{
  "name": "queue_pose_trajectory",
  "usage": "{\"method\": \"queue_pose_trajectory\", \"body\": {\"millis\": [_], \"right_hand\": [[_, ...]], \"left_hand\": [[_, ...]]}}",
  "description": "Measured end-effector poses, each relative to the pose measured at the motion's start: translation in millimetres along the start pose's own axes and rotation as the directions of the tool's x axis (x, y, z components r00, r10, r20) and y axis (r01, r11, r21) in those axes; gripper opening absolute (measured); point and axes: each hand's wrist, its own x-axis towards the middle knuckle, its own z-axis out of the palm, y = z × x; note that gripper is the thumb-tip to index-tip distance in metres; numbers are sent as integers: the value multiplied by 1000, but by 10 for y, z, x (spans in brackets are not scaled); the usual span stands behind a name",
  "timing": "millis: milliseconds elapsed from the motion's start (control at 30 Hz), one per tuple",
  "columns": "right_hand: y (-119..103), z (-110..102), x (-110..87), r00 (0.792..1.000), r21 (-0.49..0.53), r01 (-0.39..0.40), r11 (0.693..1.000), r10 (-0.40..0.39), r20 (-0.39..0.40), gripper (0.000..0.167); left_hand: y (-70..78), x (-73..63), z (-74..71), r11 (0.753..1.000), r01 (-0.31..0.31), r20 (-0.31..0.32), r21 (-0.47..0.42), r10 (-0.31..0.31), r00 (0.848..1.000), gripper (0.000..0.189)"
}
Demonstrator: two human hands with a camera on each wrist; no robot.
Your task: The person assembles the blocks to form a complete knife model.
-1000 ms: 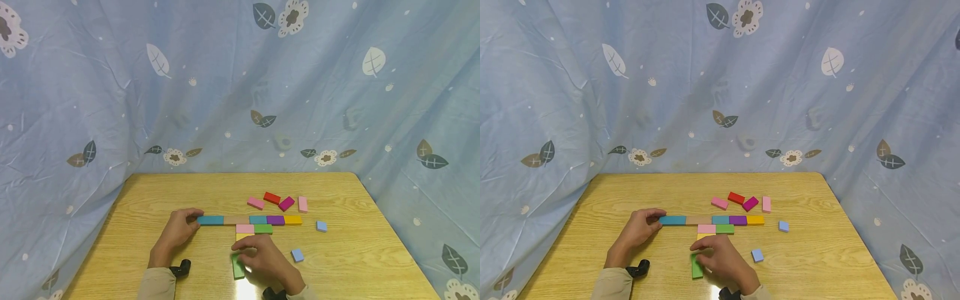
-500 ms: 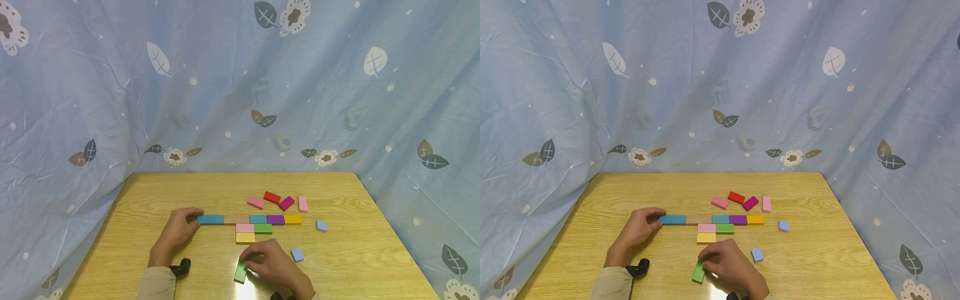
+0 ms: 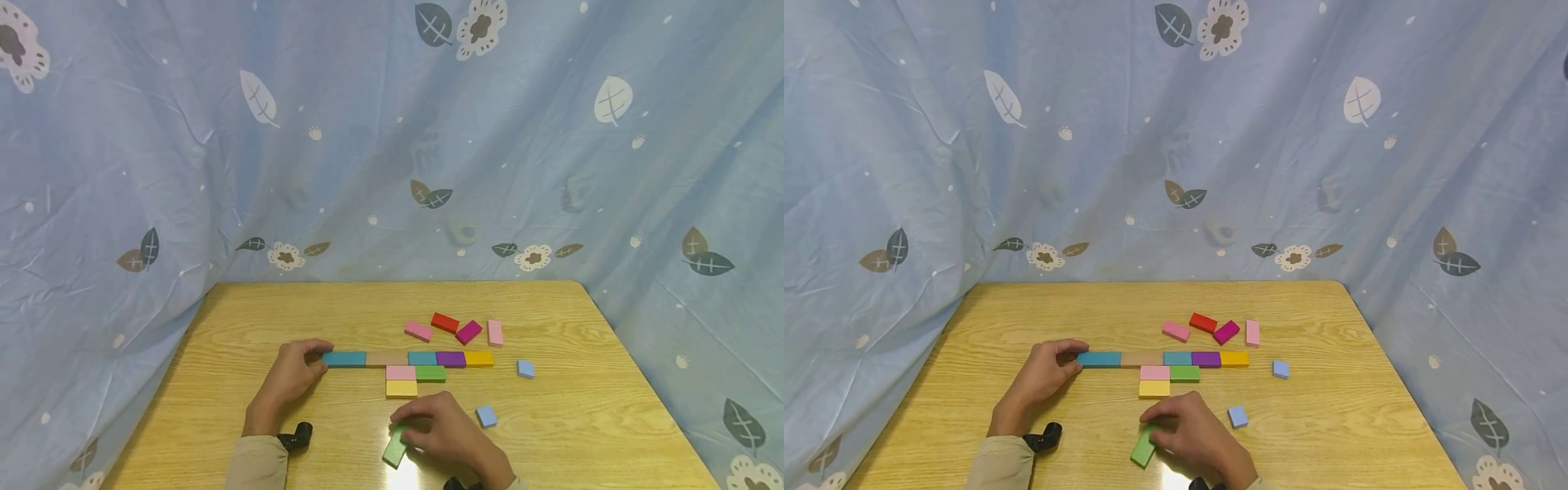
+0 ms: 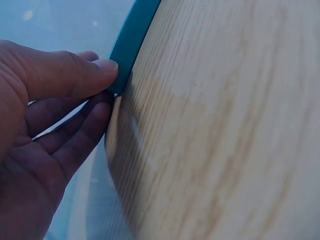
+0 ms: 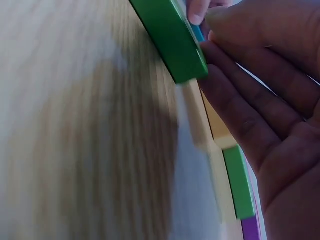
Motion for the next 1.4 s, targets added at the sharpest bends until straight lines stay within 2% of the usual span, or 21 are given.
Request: {"method": "queue_pose_trajectory", "body": {"millis": [233,467,633,800,967,1100,1233,1400], "right_hand": [[-2,-64,-117,999,-1,-45,999,45,-30,26],[-10,-59,-166,983,54,-182,982,179,52,33],[1,-49,-193,986,34,-162,986,161,49,36],[-4,-30,-211,989,35,-142,989,141,35,29],[12,-10,-263,997,3,-70,998,70,-32,26],[28,-70,-349,994,-13,-41,999,39,-104,24],[53,-204,-472,984,-5,-85,996,84,-155,22],[85,-404,-633,964,-56,-157,986,141,-227,23]], "left_hand": [[6,16,-15,1000,-4,-3,7,4,1000,37],[-15,23,4,1000,-10,-2,8,10,1000,37],[-6,20,-4,1000,-8,-4,6,8,1000,38],[-3,9,-13,1000,-2,1,4,2,1000,38],[-13,0,-9,1000,-3,-7,7,3,1000,38],[-17,-1,-4,1000,-5,-11,11,6,1000,38],[-17,-4,0,1000,-5,-6,13,5,1000,38],[-12,-2,1,1000,-5,-7,15,5,1000,38]]}}
